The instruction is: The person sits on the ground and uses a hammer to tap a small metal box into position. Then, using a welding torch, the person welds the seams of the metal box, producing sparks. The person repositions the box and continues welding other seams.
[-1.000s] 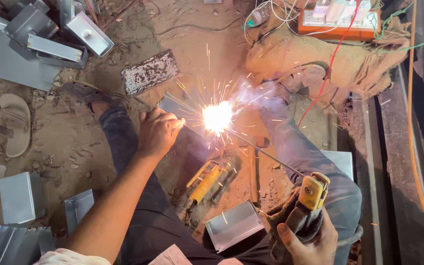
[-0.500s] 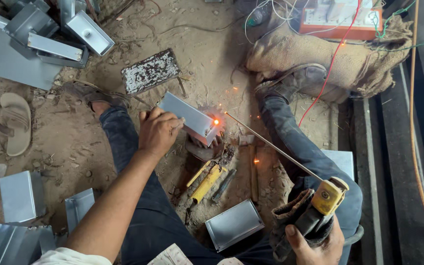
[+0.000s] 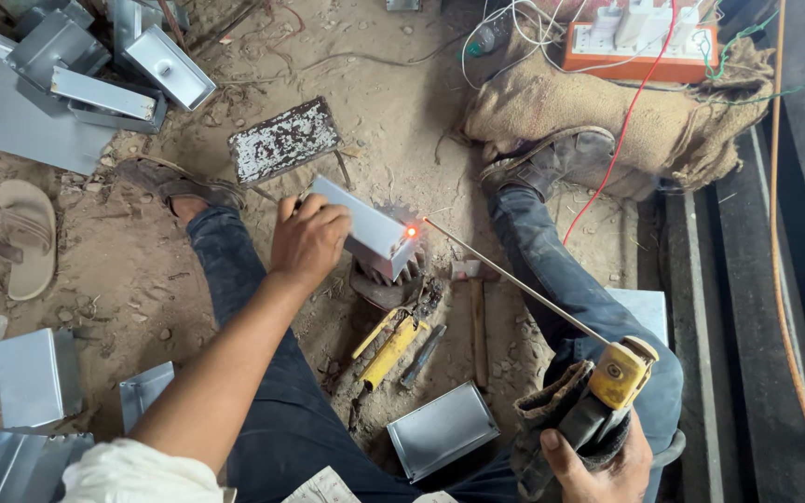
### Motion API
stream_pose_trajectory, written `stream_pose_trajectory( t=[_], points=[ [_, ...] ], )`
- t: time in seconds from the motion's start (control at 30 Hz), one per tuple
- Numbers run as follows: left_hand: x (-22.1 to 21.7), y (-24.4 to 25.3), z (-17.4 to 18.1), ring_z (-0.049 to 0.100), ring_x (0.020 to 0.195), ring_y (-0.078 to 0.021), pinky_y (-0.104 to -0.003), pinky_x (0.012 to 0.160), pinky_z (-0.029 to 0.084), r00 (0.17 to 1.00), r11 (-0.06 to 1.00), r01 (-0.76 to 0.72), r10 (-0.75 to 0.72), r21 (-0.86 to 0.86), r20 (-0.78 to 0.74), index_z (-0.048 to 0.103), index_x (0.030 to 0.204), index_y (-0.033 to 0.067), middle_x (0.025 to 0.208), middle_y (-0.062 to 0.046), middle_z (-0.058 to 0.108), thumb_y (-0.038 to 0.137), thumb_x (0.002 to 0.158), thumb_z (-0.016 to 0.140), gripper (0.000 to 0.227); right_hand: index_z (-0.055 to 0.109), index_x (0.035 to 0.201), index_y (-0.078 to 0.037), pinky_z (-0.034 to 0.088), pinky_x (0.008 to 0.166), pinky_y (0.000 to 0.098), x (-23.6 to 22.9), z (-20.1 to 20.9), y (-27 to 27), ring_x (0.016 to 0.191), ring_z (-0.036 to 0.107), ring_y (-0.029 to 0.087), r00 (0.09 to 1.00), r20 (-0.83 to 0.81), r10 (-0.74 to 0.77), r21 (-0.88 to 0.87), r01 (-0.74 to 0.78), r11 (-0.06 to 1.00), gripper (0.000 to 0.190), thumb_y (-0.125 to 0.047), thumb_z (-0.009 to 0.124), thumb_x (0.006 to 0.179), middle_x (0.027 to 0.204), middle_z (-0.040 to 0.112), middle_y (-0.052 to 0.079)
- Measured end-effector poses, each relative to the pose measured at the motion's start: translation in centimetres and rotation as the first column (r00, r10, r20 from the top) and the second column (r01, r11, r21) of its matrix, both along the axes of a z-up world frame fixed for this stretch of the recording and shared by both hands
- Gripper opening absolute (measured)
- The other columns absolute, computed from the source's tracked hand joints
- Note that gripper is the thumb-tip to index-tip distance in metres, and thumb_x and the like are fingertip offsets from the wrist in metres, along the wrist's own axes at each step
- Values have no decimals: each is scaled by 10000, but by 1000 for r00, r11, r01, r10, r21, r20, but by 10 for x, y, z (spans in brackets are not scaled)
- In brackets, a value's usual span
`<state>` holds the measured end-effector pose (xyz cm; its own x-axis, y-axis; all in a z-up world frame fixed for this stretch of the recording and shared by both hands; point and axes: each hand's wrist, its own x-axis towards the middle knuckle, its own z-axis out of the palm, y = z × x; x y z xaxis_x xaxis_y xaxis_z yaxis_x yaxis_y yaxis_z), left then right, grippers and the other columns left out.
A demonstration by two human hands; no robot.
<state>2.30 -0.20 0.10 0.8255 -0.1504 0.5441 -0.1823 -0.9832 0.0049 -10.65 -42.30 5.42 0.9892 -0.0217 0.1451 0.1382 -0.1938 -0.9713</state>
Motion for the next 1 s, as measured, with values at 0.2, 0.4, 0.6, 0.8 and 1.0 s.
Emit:
stream_pose_trajectory(
  t=[0.2,0.4,0.6,0.8,1.0],
  points=[
    [74,-8,-5,636,1005,-159,-418,984,363,999,994,42,-40,103,-27,755,1085,165,970,0,768,140,975,568,218,579,1335,87,542,948,345,1,-6,-7,1000,724,225,997,12,-72,-46,72,996,748,-233,827,706,1086,728,155],
    [125,-30,-12,635,1061,-170,-441,1073,319,894,976,-61,147,211,-423,759,1007,223,943,-12,770,97,948,551,249,520,1350,78,549,933,356,6,-14,-21,979,720,233,996,85,25,49,-29,998,786,-272,857,731,1062,716,150],
    [91,-21,-18,641,1064,-175,-407,1016,355,971,992,-25,-6,-126,-239,736,1008,176,1076,20,757,162,994,597,140,597,1237,56,541,886,334,0,-13,-28,930,705,203,998,3,-66,-88,66,994,677,-271,863,708,1012,715,123],
    [25,-15,-29,629,1042,-203,-439,971,324,923,963,230,-261,-138,-281,764,966,176,1007,-26,750,391,761,768,297,615,1243,44,503,927,295,-4,-2,-10,949,662,164,992,83,-98,-4,98,995,621,-261,860,761,1027,701,84],
    [19,-13,-23,647,1095,-146,-445,1103,313,888,982,73,-143,-174,-436,769,974,233,1024,18,766,235,923,676,106,623,1225,52,517,909,303,-9,6,-15,940,667,167,990,89,-110,14,110,994,611,-262,870,762,1020,694,86]
  ],
)
